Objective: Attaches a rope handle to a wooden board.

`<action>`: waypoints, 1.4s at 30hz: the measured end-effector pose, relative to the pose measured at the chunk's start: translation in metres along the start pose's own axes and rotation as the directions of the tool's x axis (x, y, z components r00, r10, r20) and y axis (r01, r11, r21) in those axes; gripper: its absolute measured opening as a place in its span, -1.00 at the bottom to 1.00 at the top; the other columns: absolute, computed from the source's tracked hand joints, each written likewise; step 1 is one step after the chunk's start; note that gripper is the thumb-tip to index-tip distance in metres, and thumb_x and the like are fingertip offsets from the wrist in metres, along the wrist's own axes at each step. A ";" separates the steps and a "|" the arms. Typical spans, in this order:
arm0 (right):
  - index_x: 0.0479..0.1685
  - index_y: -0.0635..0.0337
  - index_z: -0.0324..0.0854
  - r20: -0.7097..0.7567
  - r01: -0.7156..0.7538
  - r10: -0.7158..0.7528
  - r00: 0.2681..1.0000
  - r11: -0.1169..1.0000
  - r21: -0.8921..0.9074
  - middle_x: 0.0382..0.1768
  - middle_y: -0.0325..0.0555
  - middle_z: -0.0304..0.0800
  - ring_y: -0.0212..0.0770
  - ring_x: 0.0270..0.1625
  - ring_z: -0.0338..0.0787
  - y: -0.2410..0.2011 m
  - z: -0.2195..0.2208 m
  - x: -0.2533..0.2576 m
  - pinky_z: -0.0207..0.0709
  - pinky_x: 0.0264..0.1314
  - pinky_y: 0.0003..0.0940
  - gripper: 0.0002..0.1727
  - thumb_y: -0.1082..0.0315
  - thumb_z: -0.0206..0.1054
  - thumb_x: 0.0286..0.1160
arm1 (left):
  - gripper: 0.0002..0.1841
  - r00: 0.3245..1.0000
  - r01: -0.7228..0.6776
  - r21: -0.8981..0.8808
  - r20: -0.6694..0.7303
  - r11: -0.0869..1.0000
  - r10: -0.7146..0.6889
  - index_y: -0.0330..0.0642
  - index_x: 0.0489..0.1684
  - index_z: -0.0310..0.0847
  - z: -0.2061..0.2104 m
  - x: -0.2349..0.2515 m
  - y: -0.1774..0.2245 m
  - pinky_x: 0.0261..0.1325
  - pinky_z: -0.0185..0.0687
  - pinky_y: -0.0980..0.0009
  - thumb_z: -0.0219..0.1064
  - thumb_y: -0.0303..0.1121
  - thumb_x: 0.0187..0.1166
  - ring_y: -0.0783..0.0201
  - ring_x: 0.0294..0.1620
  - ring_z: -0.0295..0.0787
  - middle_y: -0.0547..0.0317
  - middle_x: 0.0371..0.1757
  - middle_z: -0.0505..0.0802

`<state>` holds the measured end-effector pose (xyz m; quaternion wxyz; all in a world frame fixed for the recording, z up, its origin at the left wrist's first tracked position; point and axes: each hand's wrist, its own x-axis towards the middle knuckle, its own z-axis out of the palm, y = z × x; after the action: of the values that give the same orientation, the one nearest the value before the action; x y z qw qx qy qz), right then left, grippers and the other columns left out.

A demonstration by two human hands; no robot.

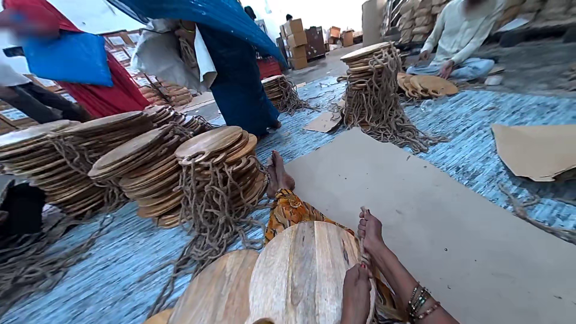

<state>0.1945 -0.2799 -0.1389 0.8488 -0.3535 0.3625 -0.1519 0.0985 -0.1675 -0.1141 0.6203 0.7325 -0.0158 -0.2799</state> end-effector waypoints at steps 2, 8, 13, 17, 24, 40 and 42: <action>-0.44 0.13 0.32 -0.028 0.020 -0.021 0.999 1.000 -0.010 -0.85 -0.47 0.00 -0.55 -0.86 -0.01 0.002 0.006 0.000 -0.08 -0.80 -0.66 -0.59 0.27 -0.15 0.94 | -0.63 0.999 -0.016 0.028 -0.038 0.999 0.017 -0.23 -0.42 0.43 0.000 0.000 0.000 -0.52 0.19 0.56 -0.18 -0.44 0.86 0.51 -0.68 0.16 0.42 -0.64 0.29; -0.47 0.15 0.32 -0.092 0.041 -0.043 0.995 0.999 -0.028 -0.83 -0.44 0.00 -0.52 -0.85 0.00 0.012 0.013 0.003 -0.07 -0.77 -0.63 -0.59 0.29 -0.12 0.92 | -0.62 0.994 -0.011 0.083 -0.108 0.996 0.020 -0.26 -0.40 0.46 -0.001 -0.004 -0.004 -0.49 0.23 0.52 -0.17 -0.42 0.87 0.48 -0.66 0.18 0.40 -0.63 0.29; -0.36 0.15 0.35 0.139 -0.069 0.096 0.986 0.979 -0.191 -0.82 -0.49 0.01 -0.57 -0.85 0.03 0.013 -0.001 0.020 -0.01 -0.79 -0.67 -0.59 0.23 -0.19 0.95 | -0.65 0.999 -0.026 0.000 -0.045 1.000 0.026 -0.26 -0.35 0.46 -0.004 -0.014 -0.010 -0.56 0.19 0.56 -0.18 -0.42 0.86 0.53 -0.71 0.14 0.44 -0.66 0.28; -0.09 0.31 0.64 0.397 0.223 0.095 0.913 0.698 -0.680 -0.62 -0.29 0.47 -0.43 -0.60 0.49 -0.025 -0.026 0.020 0.49 -0.42 -0.53 -0.55 0.23 -0.13 0.93 | -0.60 0.992 0.021 -0.384 0.120 0.923 0.028 -0.03 -0.45 0.37 -0.028 -0.025 -0.008 -0.71 0.01 0.76 -0.28 -0.46 0.84 0.72 -0.82 0.07 0.62 -0.77 0.31; 0.29 0.35 0.69 0.755 0.771 -0.158 0.636 0.115 -0.626 0.24 0.23 0.77 0.24 0.36 0.70 -0.060 -0.055 -0.029 0.43 0.42 0.25 -0.60 0.23 0.17 0.77 | -0.40 0.958 0.110 -0.773 0.250 0.625 0.140 0.13 -0.67 0.38 -0.067 -0.024 -0.019 -0.76 0.04 0.79 -0.49 -0.31 0.83 0.75 -0.86 0.18 0.63 -0.82 0.40; -0.17 0.39 0.75 0.929 0.914 0.247 0.275 0.232 -0.332 -0.54 -0.04 0.75 -0.22 -0.53 0.66 -0.065 -0.030 -0.089 0.52 -0.31 -0.23 -0.59 0.25 0.07 0.80 | -0.50 0.978 -0.202 -0.407 -0.029 0.891 0.208 -0.31 0.02 0.51 -0.072 -0.060 0.006 -0.17 0.67 0.59 -0.44 -0.31 0.79 0.51 -0.29 0.75 0.33 -0.27 0.79; -0.18 0.40 0.72 0.897 0.907 0.334 0.289 0.206 -0.369 -0.49 0.01 0.76 -0.13 -0.46 0.69 -0.070 -0.026 -0.096 0.52 -0.24 -0.12 -0.59 0.25 0.06 0.82 | -0.61 0.968 -0.248 -0.294 -0.040 0.923 0.248 -0.28 -0.11 0.56 -0.074 -0.065 0.015 -0.19 0.67 0.62 -0.26 -0.39 0.76 0.57 -0.33 0.73 0.40 -0.32 0.78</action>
<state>0.1092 -0.2929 -0.0531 0.4275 -0.8612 -0.2572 0.0970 0.0809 -0.0803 -0.0698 0.7536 0.6235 -0.0654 -0.1976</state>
